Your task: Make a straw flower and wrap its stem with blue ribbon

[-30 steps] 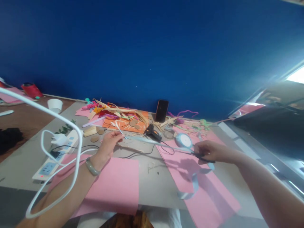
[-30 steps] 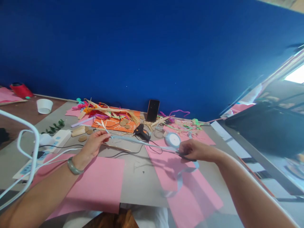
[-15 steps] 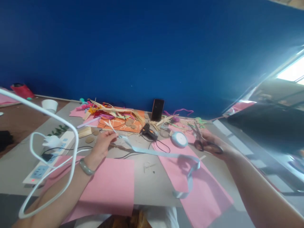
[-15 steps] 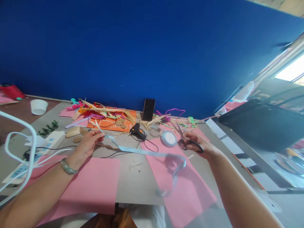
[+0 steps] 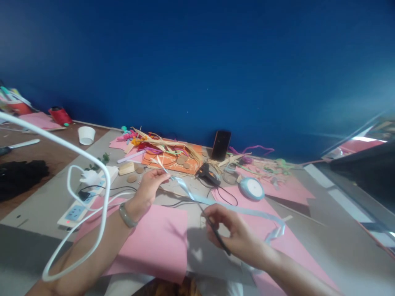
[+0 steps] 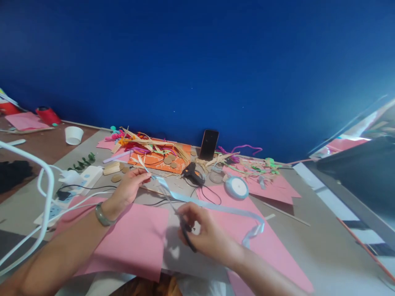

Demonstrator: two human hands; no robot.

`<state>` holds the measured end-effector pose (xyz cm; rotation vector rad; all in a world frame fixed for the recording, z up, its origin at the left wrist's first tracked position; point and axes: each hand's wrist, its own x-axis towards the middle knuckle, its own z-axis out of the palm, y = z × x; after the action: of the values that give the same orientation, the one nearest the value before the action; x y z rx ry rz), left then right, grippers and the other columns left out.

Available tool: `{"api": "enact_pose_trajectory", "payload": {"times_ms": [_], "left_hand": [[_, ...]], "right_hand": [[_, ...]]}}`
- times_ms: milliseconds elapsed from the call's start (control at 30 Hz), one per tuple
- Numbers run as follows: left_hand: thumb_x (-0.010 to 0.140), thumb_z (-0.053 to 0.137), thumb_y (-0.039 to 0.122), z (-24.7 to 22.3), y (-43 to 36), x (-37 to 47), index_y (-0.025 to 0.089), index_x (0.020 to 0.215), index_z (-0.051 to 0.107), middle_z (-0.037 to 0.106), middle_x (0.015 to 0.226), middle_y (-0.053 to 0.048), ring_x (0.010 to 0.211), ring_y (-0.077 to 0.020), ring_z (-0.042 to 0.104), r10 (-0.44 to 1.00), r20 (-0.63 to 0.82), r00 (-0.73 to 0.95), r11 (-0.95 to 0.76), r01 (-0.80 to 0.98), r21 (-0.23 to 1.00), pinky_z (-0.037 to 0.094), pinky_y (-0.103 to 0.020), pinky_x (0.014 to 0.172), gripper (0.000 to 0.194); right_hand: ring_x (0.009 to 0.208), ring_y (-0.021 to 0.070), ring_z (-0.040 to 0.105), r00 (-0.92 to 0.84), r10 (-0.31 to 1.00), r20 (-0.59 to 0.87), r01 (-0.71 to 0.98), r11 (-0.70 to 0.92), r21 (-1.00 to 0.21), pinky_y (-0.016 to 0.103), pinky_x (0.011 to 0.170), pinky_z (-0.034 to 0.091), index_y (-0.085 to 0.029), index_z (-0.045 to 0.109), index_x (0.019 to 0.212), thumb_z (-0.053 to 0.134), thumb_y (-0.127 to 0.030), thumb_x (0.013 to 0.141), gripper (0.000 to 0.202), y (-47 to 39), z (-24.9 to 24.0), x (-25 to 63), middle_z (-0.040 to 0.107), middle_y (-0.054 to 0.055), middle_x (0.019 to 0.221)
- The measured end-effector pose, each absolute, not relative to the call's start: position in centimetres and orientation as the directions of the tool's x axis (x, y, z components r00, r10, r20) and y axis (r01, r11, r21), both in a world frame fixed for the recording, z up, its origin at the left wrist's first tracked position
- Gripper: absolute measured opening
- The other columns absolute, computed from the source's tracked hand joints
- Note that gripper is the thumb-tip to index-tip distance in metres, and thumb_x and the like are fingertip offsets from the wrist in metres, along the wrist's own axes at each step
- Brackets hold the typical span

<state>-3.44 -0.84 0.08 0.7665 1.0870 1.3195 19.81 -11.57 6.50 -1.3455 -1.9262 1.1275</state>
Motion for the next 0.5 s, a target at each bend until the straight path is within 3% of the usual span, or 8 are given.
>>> {"api": "enact_pose_trajectory", "payload": {"times_ms": [133,333,500], "left_hand": [[0.054,0.081,0.027,0.2,-0.9,-3.6,0.014,0.066,0.063,0.064,0.06,0.001,0.057,-0.0096,0.058,0.984,-0.159,-0.082,0.112,-0.409,0.905,0.045,-0.024,0.066,0.025],[0.053,0.081,0.026,1.1,-1.4,-3.7,0.014,0.067,0.063,0.064,0.06,0.001,0.057,-0.0106,0.06,0.979,-0.196,-0.056,0.146,-0.479,0.866,0.048,-0.025,0.066,0.026],[0.056,0.081,0.024,1.5,-1.8,-3.5,0.014,0.068,0.062,0.064,0.062,0.001,0.06,-0.0113,0.063,0.98,-0.198,0.017,0.179,-0.514,0.839,0.05,-0.026,0.069,0.024]], "right_hand": [[0.063,0.012,0.047,-0.384,0.91,-0.157,0.513,0.069,-0.855,0.024,0.06,0.041,-0.019,0.056,0.091,0.075,-0.031,0.066,0.034,-10.1,4.0,17.4,0.054,-0.003,0.068],[0.06,0.0104,0.042,-0.315,0.927,-0.205,0.588,0.021,-0.808,0.024,0.059,0.037,-0.02,0.053,0.093,0.071,-0.037,0.071,0.033,-8.1,2.2,16.9,0.051,-0.005,0.066],[0.059,0.0102,0.044,-0.322,0.926,-0.199,0.554,0.014,-0.833,0.023,0.057,0.037,-0.02,0.054,0.095,0.069,-0.046,0.073,0.037,-7.1,1.6,16.7,0.052,-0.005,0.066]]}}
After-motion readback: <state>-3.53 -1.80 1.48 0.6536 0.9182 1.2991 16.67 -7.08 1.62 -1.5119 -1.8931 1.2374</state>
